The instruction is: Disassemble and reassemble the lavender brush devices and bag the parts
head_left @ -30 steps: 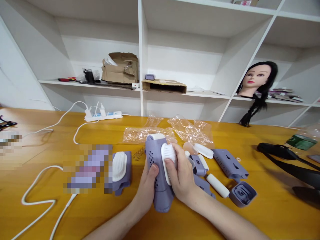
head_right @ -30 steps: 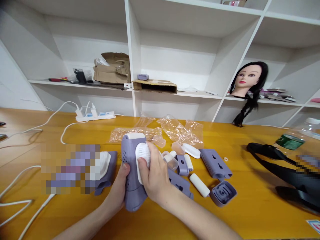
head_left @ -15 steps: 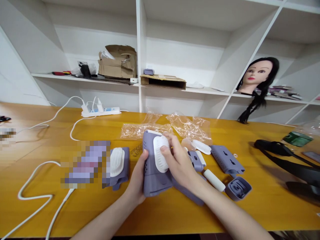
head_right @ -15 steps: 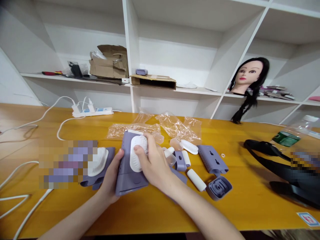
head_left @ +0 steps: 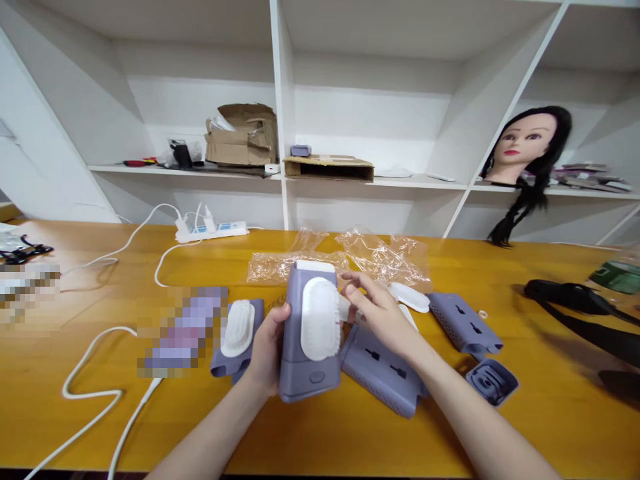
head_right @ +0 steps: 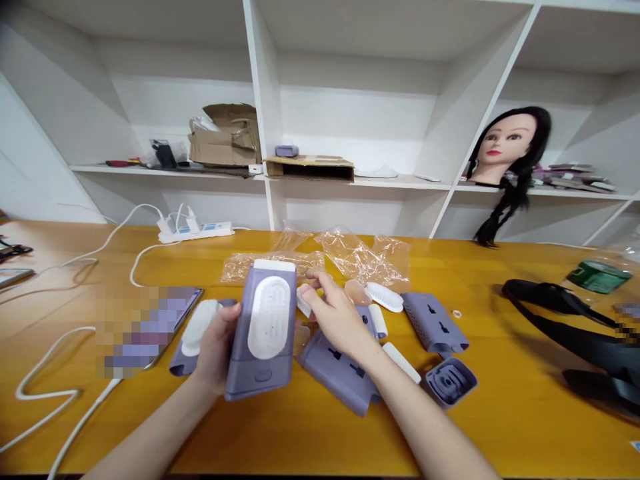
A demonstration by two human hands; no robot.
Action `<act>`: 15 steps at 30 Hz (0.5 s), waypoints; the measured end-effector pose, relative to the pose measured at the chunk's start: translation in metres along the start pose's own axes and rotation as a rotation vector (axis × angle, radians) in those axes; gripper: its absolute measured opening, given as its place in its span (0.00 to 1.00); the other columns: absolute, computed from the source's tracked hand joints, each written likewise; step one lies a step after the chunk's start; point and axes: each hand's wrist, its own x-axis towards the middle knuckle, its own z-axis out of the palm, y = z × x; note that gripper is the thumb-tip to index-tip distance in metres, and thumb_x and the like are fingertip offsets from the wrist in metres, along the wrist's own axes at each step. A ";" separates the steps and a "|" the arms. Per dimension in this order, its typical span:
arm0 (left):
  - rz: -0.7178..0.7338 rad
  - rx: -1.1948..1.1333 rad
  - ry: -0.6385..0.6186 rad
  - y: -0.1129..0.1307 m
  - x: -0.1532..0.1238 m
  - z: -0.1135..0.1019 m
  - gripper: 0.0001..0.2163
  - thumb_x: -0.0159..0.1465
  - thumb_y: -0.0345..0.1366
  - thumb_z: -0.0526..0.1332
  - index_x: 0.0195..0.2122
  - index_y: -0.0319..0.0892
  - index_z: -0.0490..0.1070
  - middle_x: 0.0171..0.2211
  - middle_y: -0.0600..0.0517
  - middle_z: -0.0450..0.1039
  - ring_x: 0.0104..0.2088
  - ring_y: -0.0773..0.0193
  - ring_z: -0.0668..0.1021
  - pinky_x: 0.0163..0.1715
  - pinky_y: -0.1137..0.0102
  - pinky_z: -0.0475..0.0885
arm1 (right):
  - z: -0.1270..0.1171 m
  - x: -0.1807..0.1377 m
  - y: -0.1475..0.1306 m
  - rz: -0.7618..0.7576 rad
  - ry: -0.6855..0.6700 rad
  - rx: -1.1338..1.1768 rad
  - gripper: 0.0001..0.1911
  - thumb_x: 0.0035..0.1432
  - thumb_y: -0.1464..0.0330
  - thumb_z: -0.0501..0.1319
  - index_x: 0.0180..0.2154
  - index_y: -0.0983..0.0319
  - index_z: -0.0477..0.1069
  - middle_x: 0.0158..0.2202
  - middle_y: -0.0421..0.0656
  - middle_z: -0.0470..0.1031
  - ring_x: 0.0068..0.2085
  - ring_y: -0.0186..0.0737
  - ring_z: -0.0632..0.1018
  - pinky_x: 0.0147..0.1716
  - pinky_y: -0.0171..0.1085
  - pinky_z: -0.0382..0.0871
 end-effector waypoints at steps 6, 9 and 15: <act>0.153 0.167 -0.085 -0.006 -0.005 -0.006 0.21 0.48 0.39 0.65 0.45 0.42 0.75 0.39 0.48 0.79 0.44 0.47 0.77 0.47 0.60 0.70 | -0.011 -0.002 -0.006 -0.235 0.020 0.120 0.15 0.60 0.62 0.54 0.49 0.55 0.69 0.42 0.42 0.75 0.45 0.41 0.74 0.42 0.42 0.68; 0.142 0.193 -0.114 -0.008 -0.005 -0.006 0.23 0.47 0.38 0.65 0.46 0.42 0.75 0.39 0.48 0.79 0.45 0.46 0.77 0.47 0.60 0.69 | -0.013 -0.004 -0.009 -0.252 -0.002 0.126 0.12 0.58 0.62 0.58 0.43 0.56 0.73 0.40 0.41 0.78 0.44 0.42 0.76 0.43 0.43 0.69; 0.116 0.088 0.033 0.000 -0.009 -0.006 0.24 0.47 0.42 0.64 0.46 0.40 0.74 0.35 0.46 0.80 0.42 0.45 0.78 0.44 0.56 0.71 | -0.025 0.004 -0.005 -0.223 0.008 0.206 0.14 0.57 0.61 0.58 0.44 0.57 0.73 0.43 0.43 0.78 0.42 0.41 0.78 0.38 0.41 0.72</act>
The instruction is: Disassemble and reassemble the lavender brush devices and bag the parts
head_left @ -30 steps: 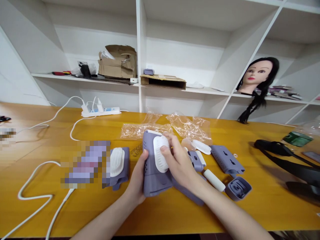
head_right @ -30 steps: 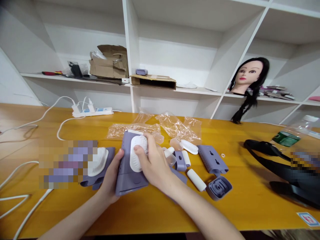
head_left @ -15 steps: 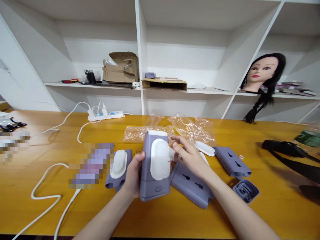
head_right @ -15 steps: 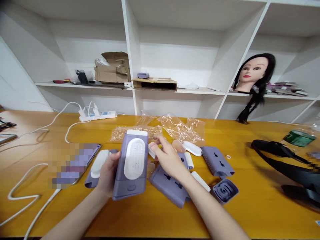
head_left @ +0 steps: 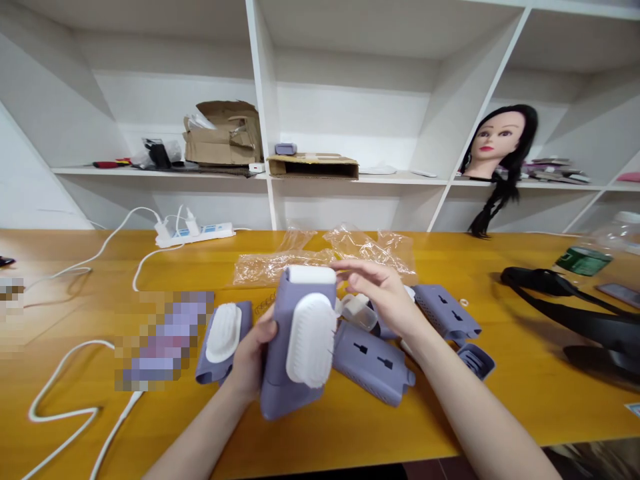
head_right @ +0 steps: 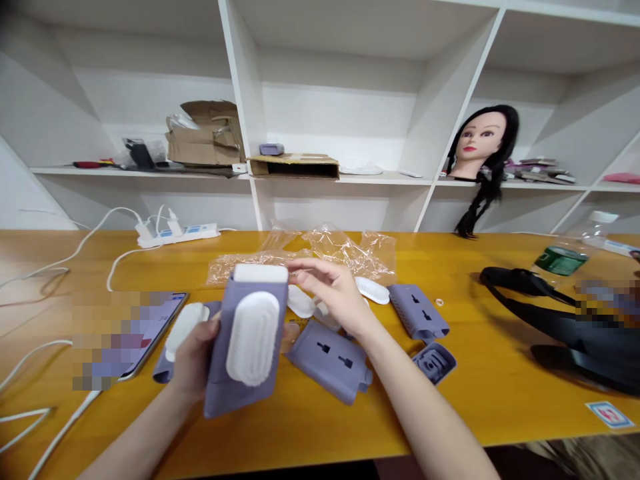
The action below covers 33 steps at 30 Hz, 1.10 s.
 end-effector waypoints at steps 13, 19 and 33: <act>0.024 -0.125 0.053 0.029 0.009 -0.001 0.29 0.59 0.49 0.54 0.58 0.35 0.63 0.41 0.39 0.78 0.41 0.45 0.79 0.40 0.56 0.74 | 0.003 -0.001 0.036 0.202 -0.135 -1.107 0.05 0.45 0.72 0.62 0.28 0.64 0.76 0.31 0.53 0.77 0.37 0.53 0.76 0.33 0.43 0.64; -0.247 -0.006 -0.095 0.019 0.006 -0.002 0.26 0.54 0.37 0.64 0.54 0.35 0.68 0.39 0.40 0.79 0.37 0.48 0.81 0.34 0.63 0.75 | -0.004 0.005 0.011 0.080 0.060 -0.929 0.19 0.59 0.68 0.48 0.45 0.65 0.73 0.38 0.50 0.77 0.38 0.47 0.76 0.37 0.42 0.66; -0.298 0.216 -0.214 0.008 0.001 -0.006 0.26 0.46 0.36 0.69 0.48 0.42 0.74 0.39 0.45 0.79 0.36 0.55 0.79 0.32 0.68 0.70 | 0.010 -0.010 -0.008 -0.040 -0.123 -0.271 0.17 0.64 0.63 0.51 0.51 0.52 0.71 0.53 0.41 0.73 0.54 0.44 0.73 0.54 0.53 0.64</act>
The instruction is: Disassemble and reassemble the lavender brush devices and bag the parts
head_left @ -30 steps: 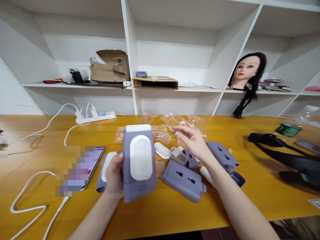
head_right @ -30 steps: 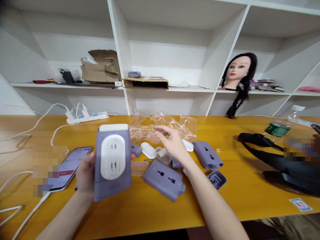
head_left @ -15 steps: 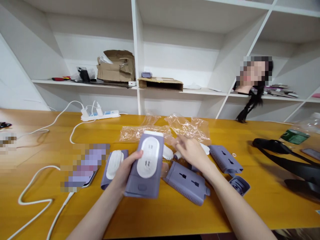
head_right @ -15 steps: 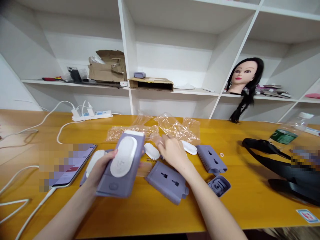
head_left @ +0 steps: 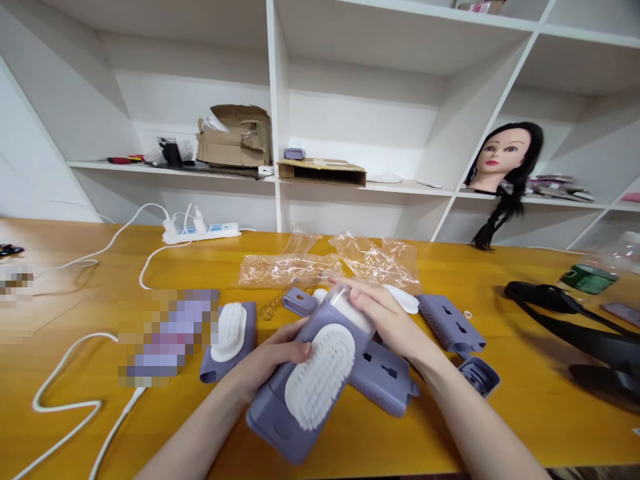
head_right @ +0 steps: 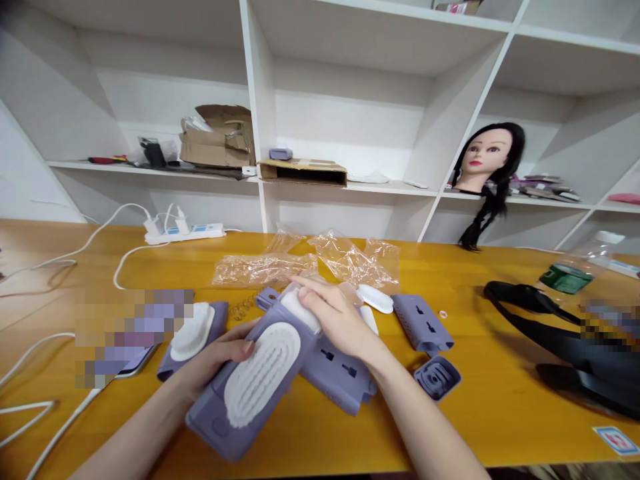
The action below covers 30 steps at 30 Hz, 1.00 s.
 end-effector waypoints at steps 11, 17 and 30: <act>0.015 0.037 0.062 0.005 -0.006 0.010 0.23 0.46 0.38 0.69 0.45 0.40 0.76 0.29 0.48 0.79 0.31 0.57 0.78 0.31 0.70 0.68 | 0.013 -0.003 -0.006 -0.072 0.003 -0.145 0.19 0.65 0.65 0.48 0.52 0.53 0.70 0.48 0.42 0.77 0.54 0.45 0.72 0.58 0.56 0.58; -0.014 0.011 0.074 0.004 -0.003 0.005 0.22 0.47 0.36 0.69 0.46 0.40 0.76 0.31 0.47 0.79 0.30 0.59 0.78 0.29 0.70 0.69 | 0.015 -0.001 -0.006 -0.018 0.004 -0.080 0.19 0.64 0.64 0.48 0.50 0.55 0.72 0.50 0.43 0.75 0.56 0.45 0.71 0.58 0.55 0.56; -0.005 -0.123 0.263 0.007 0.017 0.019 0.24 0.60 0.48 0.57 0.50 0.34 0.69 0.35 0.40 0.79 0.31 0.52 0.81 0.34 0.61 0.75 | 0.023 0.006 0.020 0.618 -0.008 0.748 0.18 0.57 0.57 0.59 0.47 0.59 0.68 0.39 0.43 0.74 0.29 0.32 0.74 0.26 0.32 0.69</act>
